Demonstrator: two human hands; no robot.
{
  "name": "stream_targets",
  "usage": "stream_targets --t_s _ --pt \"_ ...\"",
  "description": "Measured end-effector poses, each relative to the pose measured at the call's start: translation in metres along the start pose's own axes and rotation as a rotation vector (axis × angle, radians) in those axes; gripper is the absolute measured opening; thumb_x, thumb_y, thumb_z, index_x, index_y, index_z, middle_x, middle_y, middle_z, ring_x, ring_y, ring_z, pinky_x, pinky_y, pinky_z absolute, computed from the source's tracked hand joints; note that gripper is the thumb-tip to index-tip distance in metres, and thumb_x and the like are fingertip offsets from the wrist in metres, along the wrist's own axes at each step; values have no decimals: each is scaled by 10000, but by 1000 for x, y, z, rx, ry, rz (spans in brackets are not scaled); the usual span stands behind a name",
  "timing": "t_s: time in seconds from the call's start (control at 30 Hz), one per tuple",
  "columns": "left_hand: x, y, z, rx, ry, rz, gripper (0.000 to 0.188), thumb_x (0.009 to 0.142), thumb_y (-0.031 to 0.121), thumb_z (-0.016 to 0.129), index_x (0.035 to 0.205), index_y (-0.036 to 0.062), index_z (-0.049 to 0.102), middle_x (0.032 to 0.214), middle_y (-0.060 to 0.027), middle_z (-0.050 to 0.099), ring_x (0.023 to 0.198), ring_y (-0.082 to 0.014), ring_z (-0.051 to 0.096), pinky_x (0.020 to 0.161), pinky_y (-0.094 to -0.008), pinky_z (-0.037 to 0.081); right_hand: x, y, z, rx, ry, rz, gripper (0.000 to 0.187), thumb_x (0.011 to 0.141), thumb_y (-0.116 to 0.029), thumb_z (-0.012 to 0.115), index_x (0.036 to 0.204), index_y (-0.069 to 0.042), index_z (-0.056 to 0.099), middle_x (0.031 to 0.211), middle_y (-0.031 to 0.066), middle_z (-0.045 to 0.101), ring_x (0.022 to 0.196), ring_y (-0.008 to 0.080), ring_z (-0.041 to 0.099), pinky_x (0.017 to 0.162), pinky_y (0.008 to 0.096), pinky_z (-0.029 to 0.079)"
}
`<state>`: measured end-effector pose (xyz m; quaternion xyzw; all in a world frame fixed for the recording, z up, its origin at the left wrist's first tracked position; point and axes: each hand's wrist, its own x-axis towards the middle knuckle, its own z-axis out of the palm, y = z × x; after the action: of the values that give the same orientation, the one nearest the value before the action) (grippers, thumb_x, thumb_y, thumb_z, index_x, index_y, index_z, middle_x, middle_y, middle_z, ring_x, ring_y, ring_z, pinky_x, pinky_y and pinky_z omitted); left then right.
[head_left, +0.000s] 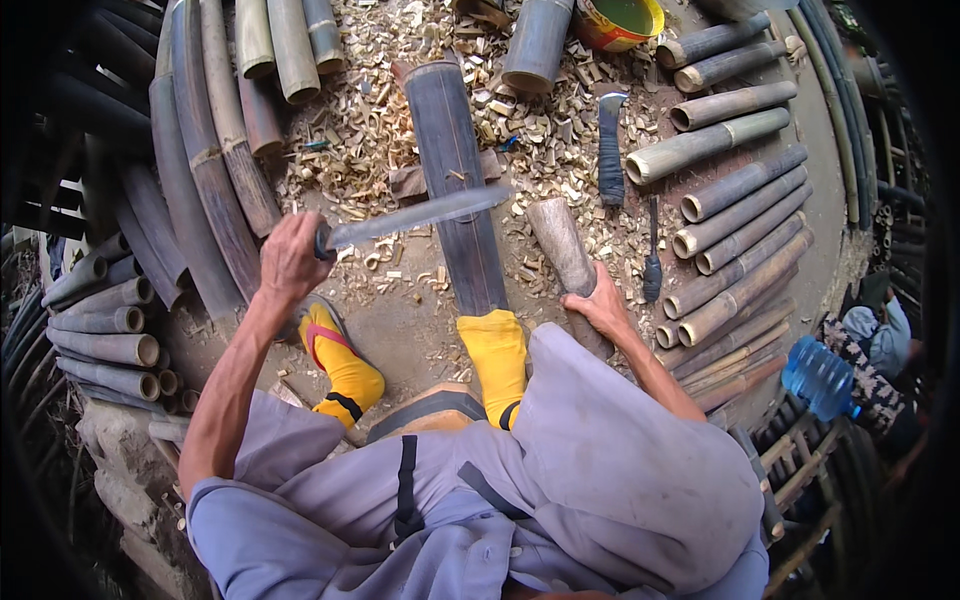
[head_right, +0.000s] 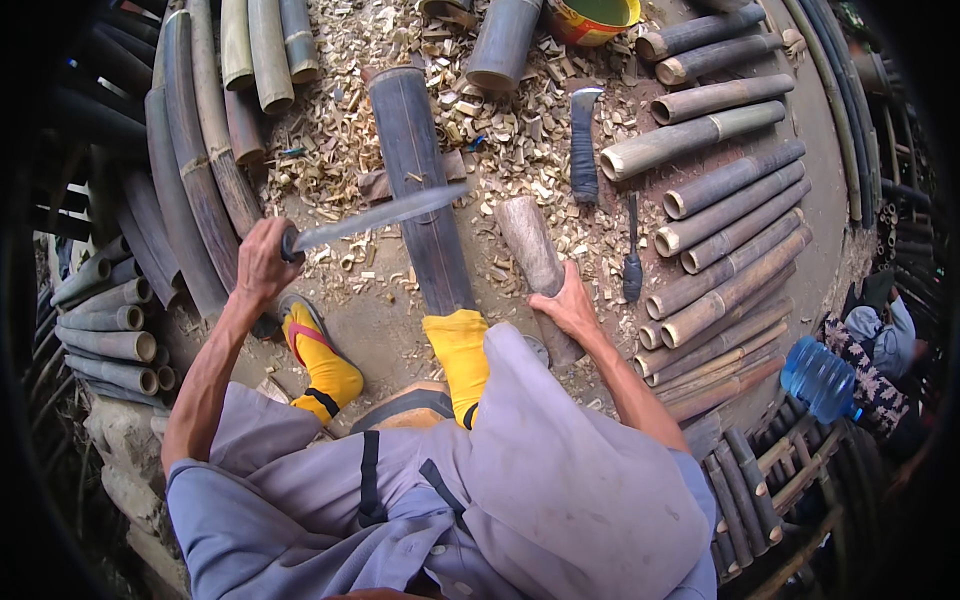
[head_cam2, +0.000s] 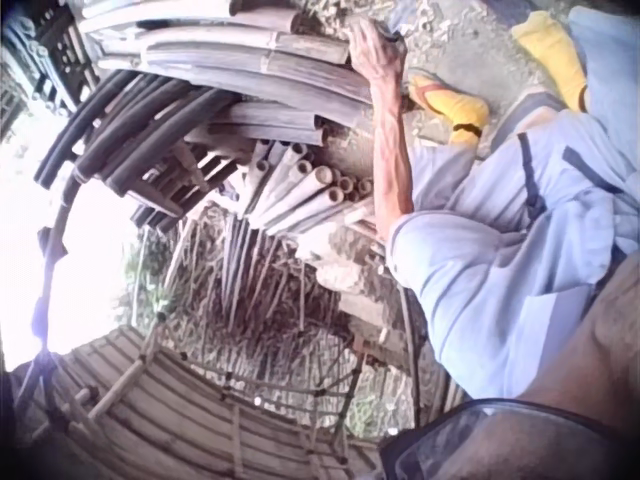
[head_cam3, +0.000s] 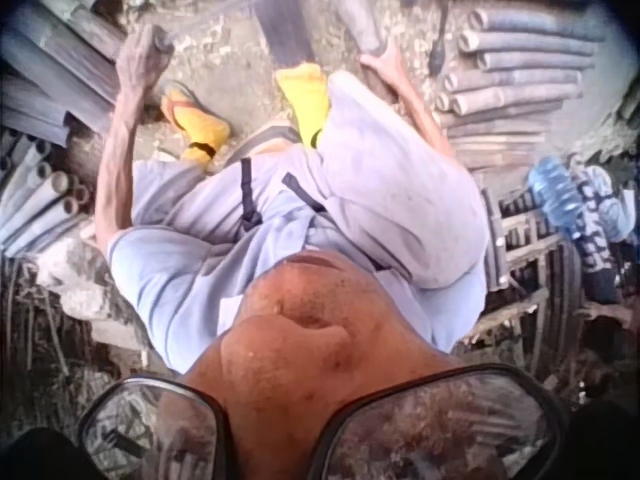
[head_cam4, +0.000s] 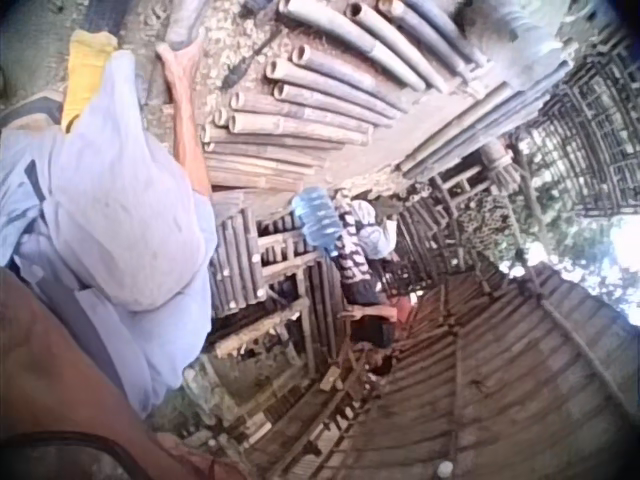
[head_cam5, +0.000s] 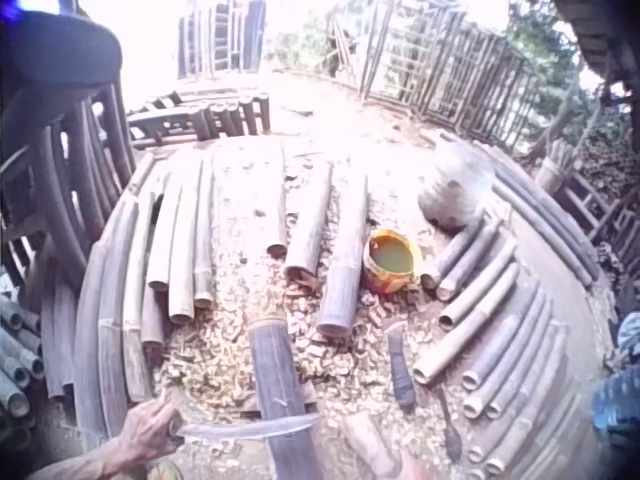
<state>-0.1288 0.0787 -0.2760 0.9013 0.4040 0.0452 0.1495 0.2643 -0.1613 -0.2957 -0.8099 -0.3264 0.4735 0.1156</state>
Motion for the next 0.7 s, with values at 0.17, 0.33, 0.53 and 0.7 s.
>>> stream_targets --t_s 0.17,0.33,0.53,0.7 --pt "-25 9 9 105 -179 39 333 685 144 716 932 65 508 794 -96 554 769 -270 597 698 -382 464 -14 1 -3 -51 94 -37 827 635 -340 801 1274 8 407 1131 254 584 1051 329 590 902 397 468" --pt "-22 7 9 118 -163 19 254 724 110 664 923 71 511 774 -90 570 778 -258 608 667 -384 437 -19 -7 -8 -43 80 -94 880 637 -346 827 1312 7 385 1120 247 601 1042 357 604 915 421 480" --pt "-16 -6 14 116 -254 -14 241 700 52 634 896 66 495 771 -106 584 768 -294 614 655 -408 446 -18 -29 -13 -117 38 -833 803 629 -300 829 1269 -8 442 1087 240 610 961 377 638 829 420 540" --pt "-2 -9 15 73 -313 16 250 688 45 631 886 49 479 761 -139 587 753 -329 617 652 -439 467 42 -53 -8 -424 -64 -1188 821 605 -343 827 1247 12 458 984 210 613 829 355 649 701 413 571"
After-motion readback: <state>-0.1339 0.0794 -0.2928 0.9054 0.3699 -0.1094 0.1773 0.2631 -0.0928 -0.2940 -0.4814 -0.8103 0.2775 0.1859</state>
